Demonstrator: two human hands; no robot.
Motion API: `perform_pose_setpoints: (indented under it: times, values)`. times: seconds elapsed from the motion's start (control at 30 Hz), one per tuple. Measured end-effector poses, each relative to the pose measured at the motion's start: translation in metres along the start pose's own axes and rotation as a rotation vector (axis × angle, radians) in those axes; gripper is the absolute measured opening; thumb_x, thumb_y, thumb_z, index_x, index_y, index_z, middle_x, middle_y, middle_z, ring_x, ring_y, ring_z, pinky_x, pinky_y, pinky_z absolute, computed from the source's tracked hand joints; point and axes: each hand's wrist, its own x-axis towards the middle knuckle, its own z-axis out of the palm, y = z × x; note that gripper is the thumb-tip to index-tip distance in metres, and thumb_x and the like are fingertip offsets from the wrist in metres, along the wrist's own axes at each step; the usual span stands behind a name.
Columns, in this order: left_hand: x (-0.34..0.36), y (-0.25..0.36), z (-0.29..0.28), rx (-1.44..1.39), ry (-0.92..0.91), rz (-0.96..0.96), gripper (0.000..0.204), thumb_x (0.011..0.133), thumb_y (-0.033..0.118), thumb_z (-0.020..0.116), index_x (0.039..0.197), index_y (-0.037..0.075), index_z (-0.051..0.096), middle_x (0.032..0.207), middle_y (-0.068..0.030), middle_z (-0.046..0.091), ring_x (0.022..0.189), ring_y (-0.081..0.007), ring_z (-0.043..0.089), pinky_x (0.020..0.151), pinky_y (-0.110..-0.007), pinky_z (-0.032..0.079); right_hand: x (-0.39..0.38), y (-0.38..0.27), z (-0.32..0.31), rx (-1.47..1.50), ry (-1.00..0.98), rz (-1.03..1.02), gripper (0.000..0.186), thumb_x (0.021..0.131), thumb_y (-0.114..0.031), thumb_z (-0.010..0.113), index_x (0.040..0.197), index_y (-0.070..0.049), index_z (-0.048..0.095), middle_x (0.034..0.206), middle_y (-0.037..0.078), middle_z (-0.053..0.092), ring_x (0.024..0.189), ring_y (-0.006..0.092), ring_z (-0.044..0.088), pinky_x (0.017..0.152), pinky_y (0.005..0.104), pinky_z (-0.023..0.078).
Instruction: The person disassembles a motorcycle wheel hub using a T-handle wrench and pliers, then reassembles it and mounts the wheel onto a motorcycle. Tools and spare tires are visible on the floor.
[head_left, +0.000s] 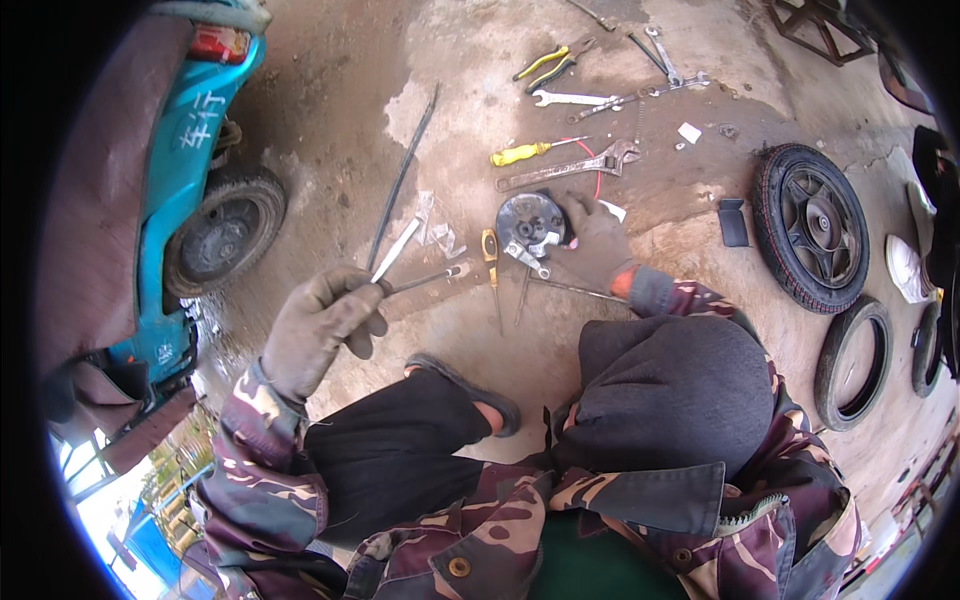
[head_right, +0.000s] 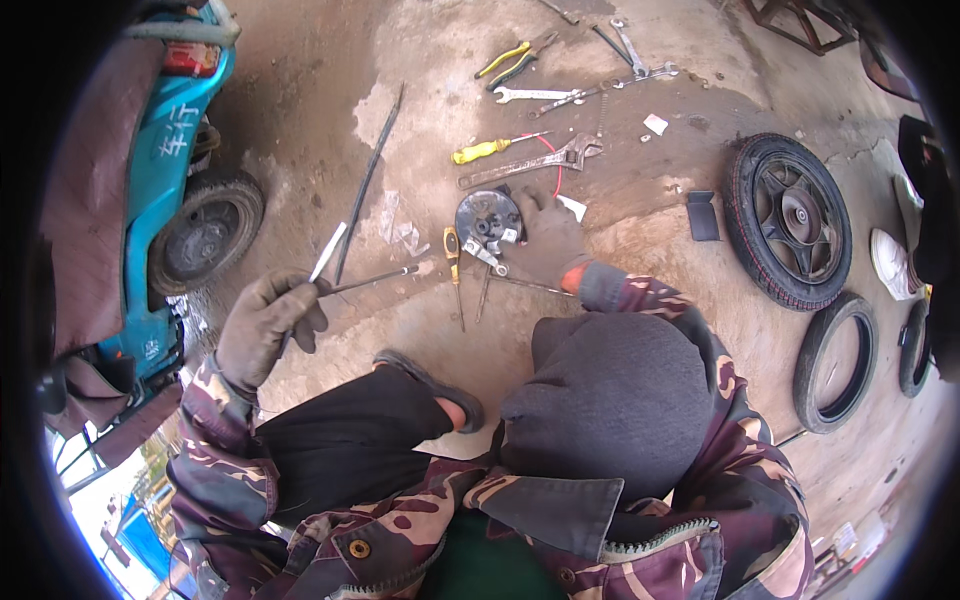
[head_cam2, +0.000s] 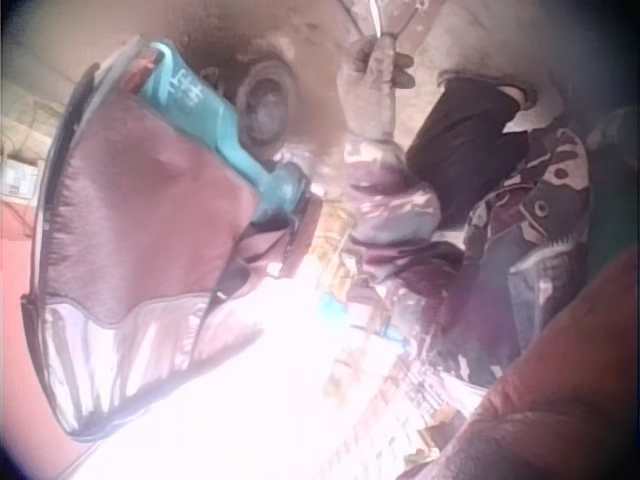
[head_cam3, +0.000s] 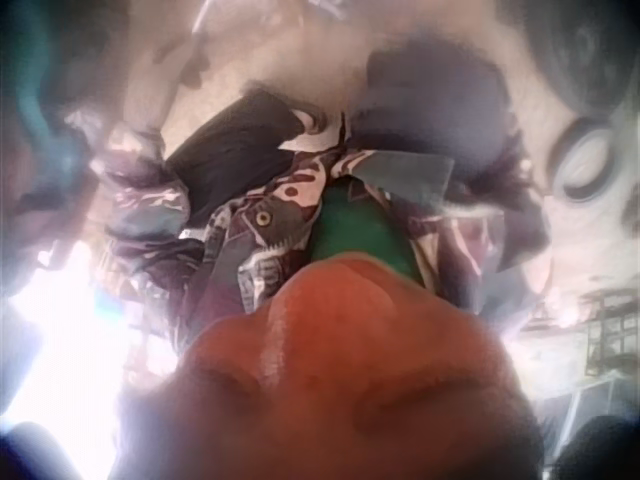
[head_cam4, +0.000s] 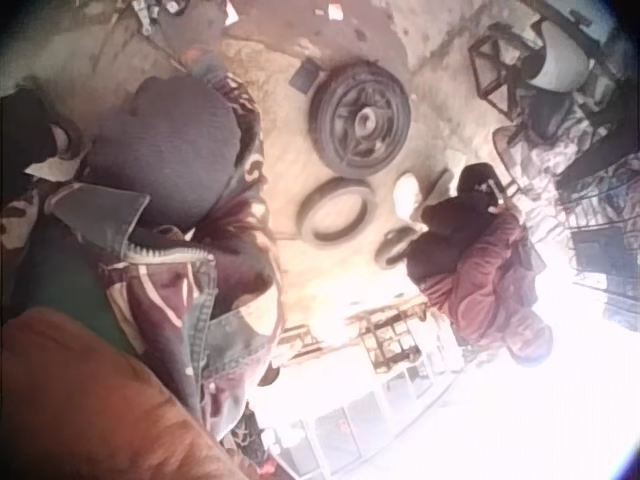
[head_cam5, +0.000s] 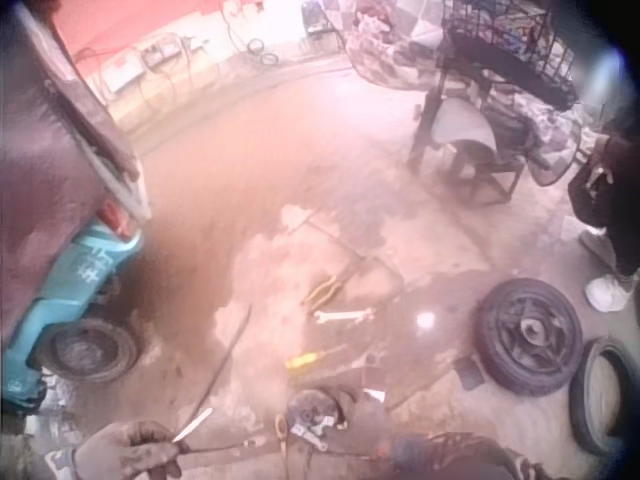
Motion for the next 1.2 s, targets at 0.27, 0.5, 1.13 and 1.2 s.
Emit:
perform_pose_setpoints:
  times: [0.27,0.5,1.13,1.2]
  values:
    - [-0.004,-0.005,0.012,-0.001,0.015,-0.047,0.037,0.106,0.033,0.07,0.119,-0.001,0.069,0.087,-0.0057,0.071,0.069,-0.0103,0.064,0.064,-0.025,0.052,0.001,0.034,-0.065,0.205,-0.099,0.216,0.058,0.088,-0.038,0.078,0.134,-0.004,0.068,0.121,0.025,0.072,0.11,0.0431,0.072,0.098,0.0483,0.056]
    - [0.027,0.034,0.024,0.086,0.041,0.096,0.04,0.105,0.034,0.07,0.122,-0.002,0.071,0.085,-0.0062,0.072,0.066,-0.0091,0.063,0.061,-0.025,0.051,-0.062,0.045,-0.105,0.161,-0.374,0.222,0.059,0.088,-0.035,0.077,0.136,-0.002,0.069,0.127,0.026,0.072,0.117,0.0401,0.071,0.103,0.046,0.056]
    - [0.121,0.086,0.036,0.076,-0.148,0.352,0.039,0.107,0.034,0.067,0.123,-0.002,0.071,0.086,-0.0048,0.07,0.066,-0.008,0.06,0.062,-0.023,0.047,-0.171,0.084,-0.063,-0.343,-0.354,0.236,0.029,0.092,-0.032,0.072,0.115,-0.014,0.074,0.115,0.013,0.07,0.107,0.0368,0.069,0.092,0.0495,0.055]
    - [0.124,0.083,0.032,0.107,-0.153,0.375,0.039,0.107,0.035,0.068,0.123,-0.001,0.071,0.086,-0.0047,0.07,0.066,-0.0078,0.06,0.061,-0.023,0.047,-0.169,0.078,-0.07,-0.316,-0.366,0.196,0.027,0.093,-0.031,0.072,0.113,-0.013,0.074,0.113,0.014,0.07,0.104,0.0378,0.069,0.09,0.0491,0.055]
